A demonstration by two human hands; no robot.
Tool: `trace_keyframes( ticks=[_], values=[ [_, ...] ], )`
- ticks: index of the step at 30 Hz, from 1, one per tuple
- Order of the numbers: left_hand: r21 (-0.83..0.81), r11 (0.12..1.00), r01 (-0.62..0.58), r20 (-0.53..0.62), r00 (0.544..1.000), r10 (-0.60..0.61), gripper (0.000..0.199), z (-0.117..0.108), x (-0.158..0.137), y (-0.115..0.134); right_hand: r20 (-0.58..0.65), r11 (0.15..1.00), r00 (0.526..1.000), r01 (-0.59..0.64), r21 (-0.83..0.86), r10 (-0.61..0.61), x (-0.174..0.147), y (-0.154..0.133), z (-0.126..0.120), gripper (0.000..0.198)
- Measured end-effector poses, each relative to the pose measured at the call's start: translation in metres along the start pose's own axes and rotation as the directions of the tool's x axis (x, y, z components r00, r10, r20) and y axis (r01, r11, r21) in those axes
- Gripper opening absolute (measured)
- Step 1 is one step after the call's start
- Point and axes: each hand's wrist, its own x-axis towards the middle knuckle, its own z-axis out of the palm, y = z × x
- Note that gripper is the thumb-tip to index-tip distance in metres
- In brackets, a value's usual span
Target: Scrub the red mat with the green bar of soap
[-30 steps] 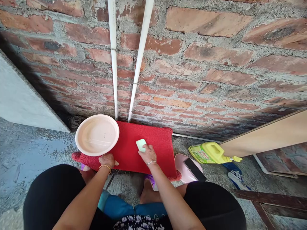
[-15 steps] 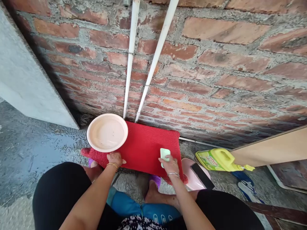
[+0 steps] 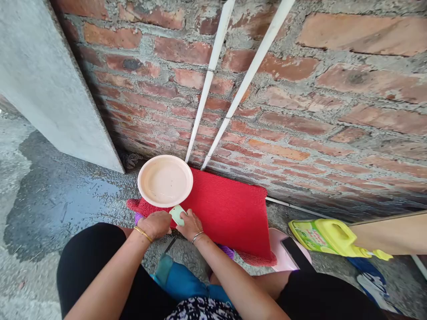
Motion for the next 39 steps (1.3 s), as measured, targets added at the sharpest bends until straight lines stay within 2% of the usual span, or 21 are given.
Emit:
trace_keyframes(
  ticks=[3,6,9,11,14,18,23,26,29,32,35,39],
  values=[
    [0.054,0.996,0.065,-0.011,0.998,-0.064,0.031,-0.028,-0.024,-0.016,-0.028,0.984,0.986,-0.161,0.075,0.164,-0.005,0.028,-0.005,0.028],
    [0.1,0.985,0.138,-0.149,0.981,-0.123,0.034,-0.053,-0.031,-0.036,-0.052,0.905,0.926,-0.351,0.239,0.373,-0.003,0.051,-0.008,0.028],
    [0.079,0.973,0.218,-0.288,0.939,-0.187,0.034,-0.066,-0.026,-0.048,-0.093,0.825,0.88,-0.393,0.406,0.465,0.013,0.051,-0.006,0.028],
    [0.06,0.971,0.232,-0.294,0.934,-0.205,0.033,-0.07,-0.022,-0.05,-0.138,0.799,0.861,-0.378,0.467,0.489,0.029,0.039,-0.003,0.03],
    [0.048,0.98,0.194,-0.233,0.956,-0.178,0.033,-0.072,-0.017,-0.05,-0.195,0.794,0.84,-0.365,0.487,0.506,0.051,0.014,0.005,0.032],
    [0.017,0.99,0.142,-0.24,0.961,-0.134,0.037,-0.078,-0.011,-0.049,-0.186,0.798,0.862,-0.326,0.507,0.471,0.067,-0.005,0.015,0.033],
    [0.021,0.993,0.116,-0.226,0.968,-0.109,0.039,-0.086,-0.003,-0.048,-0.026,0.72,0.883,-0.365,0.591,0.469,0.07,0.009,0.015,0.012],
    [0.016,0.994,0.108,-0.209,0.972,-0.102,0.041,-0.087,0.003,-0.046,0.059,0.687,0.882,-0.405,0.603,0.468,0.07,0.018,0.01,0.008],
    [0.021,0.993,0.113,-0.213,0.971,-0.106,0.041,-0.086,0.007,-0.045,0.108,0.668,0.878,-0.429,0.608,0.465,0.064,0.026,0.004,0.007],
    [0.036,0.992,0.121,-0.213,0.971,-0.111,0.041,-0.085,0.007,-0.043,0.122,0.666,0.875,-0.439,0.603,0.468,0.045,0.045,-0.006,0.006],
    [0.052,0.992,0.119,-0.212,0.972,-0.106,0.041,-0.084,0.004,-0.04,0.115,0.663,0.864,-0.455,0.594,0.49,0.012,0.083,-0.017,0.006],
    [0.083,0.991,0.105,-0.215,0.973,-0.085,0.039,-0.083,0.003,-0.035,0.081,0.665,0.826,-0.503,0.551,0.558,-0.033,0.137,-0.027,0.012]
  ],
)
